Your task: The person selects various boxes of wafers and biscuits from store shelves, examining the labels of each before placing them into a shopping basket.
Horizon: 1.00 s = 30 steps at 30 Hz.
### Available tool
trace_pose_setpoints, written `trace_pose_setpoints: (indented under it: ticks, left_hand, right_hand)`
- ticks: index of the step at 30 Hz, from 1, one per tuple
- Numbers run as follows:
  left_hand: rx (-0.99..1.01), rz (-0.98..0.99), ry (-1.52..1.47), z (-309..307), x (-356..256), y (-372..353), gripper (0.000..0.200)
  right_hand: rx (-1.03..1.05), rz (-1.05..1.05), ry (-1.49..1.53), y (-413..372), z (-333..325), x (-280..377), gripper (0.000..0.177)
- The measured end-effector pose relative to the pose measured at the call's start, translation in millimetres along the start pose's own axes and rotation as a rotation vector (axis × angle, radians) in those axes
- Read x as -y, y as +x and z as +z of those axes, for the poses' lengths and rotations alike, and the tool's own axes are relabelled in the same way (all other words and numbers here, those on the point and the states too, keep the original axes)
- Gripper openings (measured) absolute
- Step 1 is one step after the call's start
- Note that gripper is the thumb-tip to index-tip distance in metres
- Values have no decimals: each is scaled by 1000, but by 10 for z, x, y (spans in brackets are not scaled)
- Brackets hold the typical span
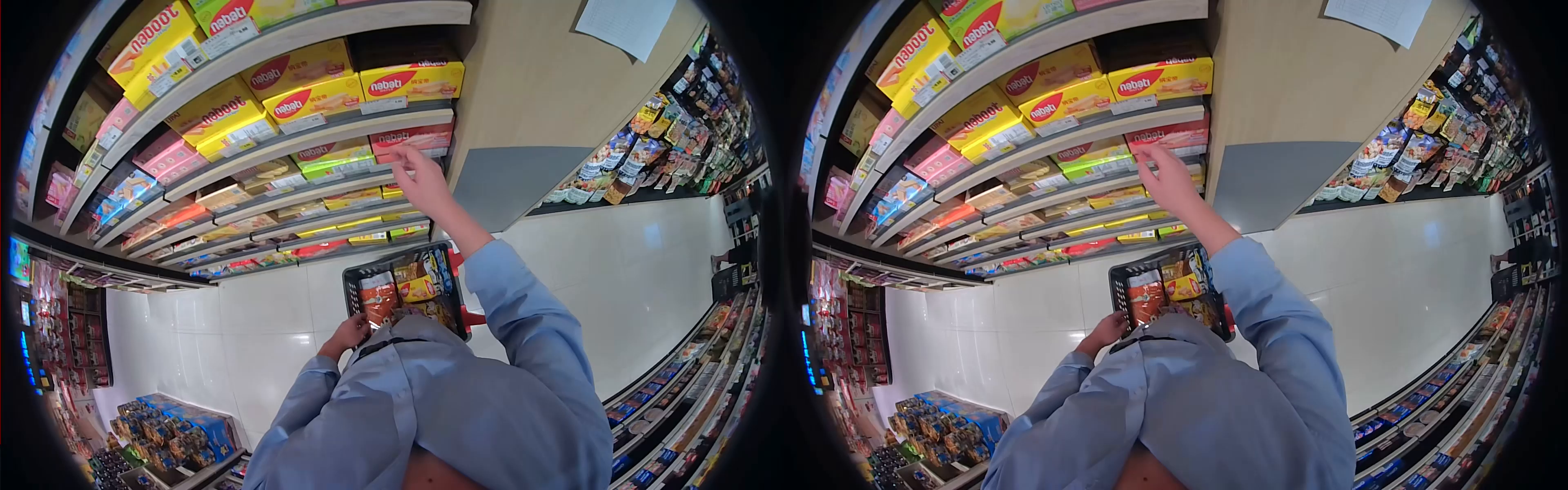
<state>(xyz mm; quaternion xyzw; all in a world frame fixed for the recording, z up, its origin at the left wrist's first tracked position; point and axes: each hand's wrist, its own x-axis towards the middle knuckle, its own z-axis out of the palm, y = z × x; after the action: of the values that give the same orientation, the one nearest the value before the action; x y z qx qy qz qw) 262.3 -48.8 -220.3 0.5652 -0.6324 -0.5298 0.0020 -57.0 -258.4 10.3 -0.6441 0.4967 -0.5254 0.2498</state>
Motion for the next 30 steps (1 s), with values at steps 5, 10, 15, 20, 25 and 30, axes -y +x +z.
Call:
trace_pose_setpoints:
  ticks: [5,10,15,20,25,30]
  left_hand:
    - [-117,-57,31,-204,761,-335,48]
    - [-80,-339,141,-299,2049,-966,54]
    - [-45,-457,153,-289,2702,-1435,53]
    - [-89,-384,39,-281,2635,-1319,54]
    - [-142,-199,24,-492,1750,-844,53]
    - [-301,322,-489,-1237,130,-456,50]
  right_hand:
    - [-192,-186,-170,1144,203,624,49]
    - [-103,171,-378,2006,273,881,73]
    - [22,255,-259,2167,211,859,58]
    - [30,226,470,2038,129,882,30]
    - [52,146,747,1444,-36,817,41]
    - [46,200,864,232,-104,1365,36]
